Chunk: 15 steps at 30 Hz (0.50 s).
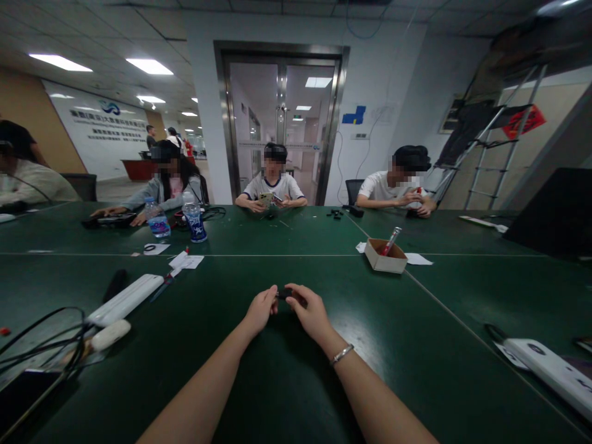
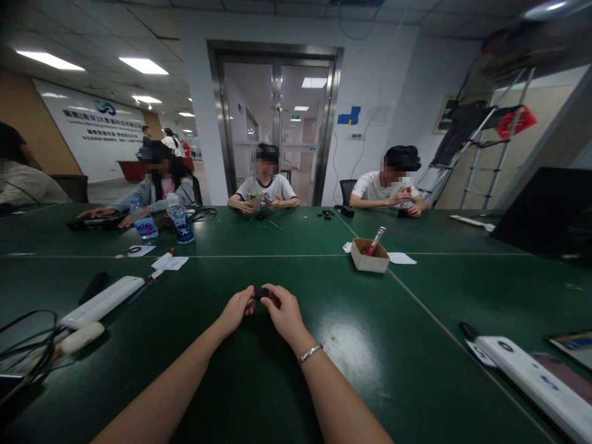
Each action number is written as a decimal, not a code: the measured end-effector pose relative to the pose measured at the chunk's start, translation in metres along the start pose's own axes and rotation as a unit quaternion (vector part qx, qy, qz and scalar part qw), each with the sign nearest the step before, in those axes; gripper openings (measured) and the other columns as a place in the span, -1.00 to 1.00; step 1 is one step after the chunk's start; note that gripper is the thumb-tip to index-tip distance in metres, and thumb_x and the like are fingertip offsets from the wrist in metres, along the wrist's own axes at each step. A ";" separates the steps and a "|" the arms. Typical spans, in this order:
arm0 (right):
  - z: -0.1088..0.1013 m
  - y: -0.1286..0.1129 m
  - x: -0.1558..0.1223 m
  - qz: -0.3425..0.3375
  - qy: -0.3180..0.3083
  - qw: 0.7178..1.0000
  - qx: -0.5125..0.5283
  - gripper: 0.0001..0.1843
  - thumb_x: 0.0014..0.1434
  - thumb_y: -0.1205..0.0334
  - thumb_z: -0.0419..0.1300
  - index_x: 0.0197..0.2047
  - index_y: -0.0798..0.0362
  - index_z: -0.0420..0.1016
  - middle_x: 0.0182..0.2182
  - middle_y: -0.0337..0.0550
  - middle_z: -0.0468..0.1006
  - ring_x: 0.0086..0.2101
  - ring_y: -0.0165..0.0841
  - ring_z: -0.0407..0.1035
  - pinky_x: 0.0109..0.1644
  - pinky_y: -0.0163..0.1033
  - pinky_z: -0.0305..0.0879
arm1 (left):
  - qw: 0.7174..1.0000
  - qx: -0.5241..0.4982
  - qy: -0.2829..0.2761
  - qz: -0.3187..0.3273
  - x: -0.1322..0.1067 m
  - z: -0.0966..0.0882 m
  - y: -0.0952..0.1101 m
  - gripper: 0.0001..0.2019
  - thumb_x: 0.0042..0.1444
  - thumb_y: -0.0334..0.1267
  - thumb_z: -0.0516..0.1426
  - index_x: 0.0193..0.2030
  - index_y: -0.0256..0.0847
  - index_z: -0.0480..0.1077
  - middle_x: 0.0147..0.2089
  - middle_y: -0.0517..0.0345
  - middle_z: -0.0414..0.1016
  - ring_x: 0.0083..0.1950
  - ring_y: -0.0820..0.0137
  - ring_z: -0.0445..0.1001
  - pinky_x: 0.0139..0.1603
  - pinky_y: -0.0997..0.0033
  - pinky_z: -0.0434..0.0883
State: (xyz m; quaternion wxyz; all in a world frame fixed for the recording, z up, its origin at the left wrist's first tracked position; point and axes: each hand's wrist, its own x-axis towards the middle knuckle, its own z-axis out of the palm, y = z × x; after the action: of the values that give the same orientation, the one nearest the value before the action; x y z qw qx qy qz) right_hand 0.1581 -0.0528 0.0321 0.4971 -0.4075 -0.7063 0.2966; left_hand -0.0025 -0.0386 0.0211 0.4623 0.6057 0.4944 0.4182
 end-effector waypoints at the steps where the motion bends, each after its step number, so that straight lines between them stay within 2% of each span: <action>1: 0.000 -0.003 0.000 -0.022 -0.001 1.000 -0.017 -0.72 0.13 0.30 0.16 -0.06 0.02 0.49 -0.36 -0.18 0.45 -0.37 -0.34 0.31 -0.27 -0.26 0.24 | 1.000 -0.013 -0.007 -0.008 -0.001 -0.001 0.002 -0.44 0.07 0.28 -0.15 -0.56 -0.21 0.18 -0.63 0.24 0.18 -0.56 0.47 0.18 -0.46 0.44 0.17; 5: -0.002 -0.013 -0.001 -0.073 -0.012 0.996 -0.043 -0.71 0.17 0.34 0.13 -0.02 -0.01 0.44 -0.29 -0.15 0.46 -0.32 -0.34 0.32 -0.23 -0.26 0.24 | 0.996 -0.064 -0.045 -0.049 -0.004 -0.006 0.011 -0.43 0.02 0.32 -0.12 -0.62 -0.19 0.09 -0.67 0.30 0.07 -0.60 0.53 0.06 -0.51 0.46 0.10; 9: -0.003 -0.014 -0.001 -0.071 -0.018 0.997 -0.036 -0.71 0.17 0.31 0.14 -0.02 -0.02 0.45 -0.27 -0.14 0.46 -0.32 -0.34 0.33 -0.23 -0.26 0.25 | 0.991 -0.095 -0.069 -0.067 -0.003 -0.006 0.012 -0.45 0.03 0.30 -0.11 -0.61 -0.18 0.04 -0.65 0.30 0.08 -0.61 0.55 0.05 -0.53 0.48 0.07; 12: -0.003 -0.001 0.001 0.004 -0.010 1.000 0.008 -0.72 0.14 0.22 0.16 -0.06 0.03 0.47 -0.29 -0.13 0.49 -0.35 -0.32 0.35 -0.26 -0.24 0.27 | 0.998 -0.021 -0.055 -0.029 -0.005 -0.004 0.013 -0.48 0.10 0.23 -0.15 -0.51 -0.22 0.20 -0.54 0.20 0.25 -0.52 0.48 0.21 -0.46 0.46 0.18; 15: -0.005 0.018 0.005 0.107 -0.026 0.990 0.092 -0.66 0.09 0.10 0.17 -0.11 0.11 0.48 -0.38 -0.11 0.51 -0.43 -0.33 0.36 -0.32 -0.23 0.30 | 0.989 0.130 -0.018 0.061 -0.010 -0.004 0.016 -0.58 0.17 0.10 -0.10 -0.34 -0.21 0.33 -0.34 0.13 0.39 -0.32 0.39 0.34 -0.30 0.41 0.27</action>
State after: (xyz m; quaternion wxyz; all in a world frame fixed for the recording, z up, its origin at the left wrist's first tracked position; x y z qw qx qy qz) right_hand 0.1669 -0.0400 0.0215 0.4795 -0.4253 -0.6410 0.4223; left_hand -0.0043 -0.0494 0.0373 0.3620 0.6973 0.4980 0.3671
